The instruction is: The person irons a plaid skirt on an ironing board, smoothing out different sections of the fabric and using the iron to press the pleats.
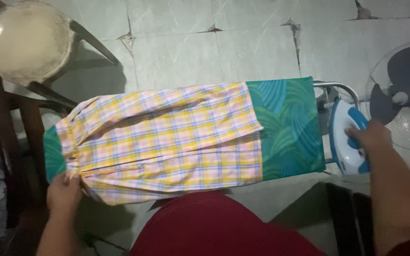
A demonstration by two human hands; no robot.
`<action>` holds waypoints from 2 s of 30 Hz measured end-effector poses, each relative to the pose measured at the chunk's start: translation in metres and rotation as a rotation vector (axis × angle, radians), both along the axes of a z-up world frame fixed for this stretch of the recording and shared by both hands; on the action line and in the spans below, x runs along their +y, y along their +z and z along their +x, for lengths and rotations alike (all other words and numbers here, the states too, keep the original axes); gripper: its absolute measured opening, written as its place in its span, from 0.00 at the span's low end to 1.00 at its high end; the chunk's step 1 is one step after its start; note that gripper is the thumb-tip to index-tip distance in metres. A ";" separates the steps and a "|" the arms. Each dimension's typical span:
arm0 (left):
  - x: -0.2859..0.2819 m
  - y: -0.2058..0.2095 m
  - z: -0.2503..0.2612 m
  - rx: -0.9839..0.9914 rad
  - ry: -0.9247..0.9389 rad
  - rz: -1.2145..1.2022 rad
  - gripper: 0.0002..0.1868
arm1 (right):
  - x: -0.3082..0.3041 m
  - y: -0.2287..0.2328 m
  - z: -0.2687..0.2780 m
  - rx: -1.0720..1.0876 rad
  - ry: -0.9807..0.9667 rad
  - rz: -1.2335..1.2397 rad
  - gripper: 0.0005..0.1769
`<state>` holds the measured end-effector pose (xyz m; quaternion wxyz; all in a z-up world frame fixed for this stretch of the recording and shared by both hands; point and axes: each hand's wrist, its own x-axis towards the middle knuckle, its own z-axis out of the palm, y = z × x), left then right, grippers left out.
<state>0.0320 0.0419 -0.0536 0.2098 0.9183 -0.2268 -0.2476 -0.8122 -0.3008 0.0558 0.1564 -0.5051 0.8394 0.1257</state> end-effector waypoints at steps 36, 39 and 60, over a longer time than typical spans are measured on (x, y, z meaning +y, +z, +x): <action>-0.070 -0.023 0.036 0.061 0.099 -0.120 0.23 | -0.109 -0.124 0.317 -0.494 0.507 -0.518 0.23; -0.085 -0.023 0.038 0.240 0.087 -0.180 0.22 | -0.094 -0.121 0.279 -0.577 0.349 -0.495 0.25; -0.022 0.030 0.048 0.707 0.037 -0.127 0.17 | -0.019 -0.068 0.267 -0.970 -0.427 -0.046 0.27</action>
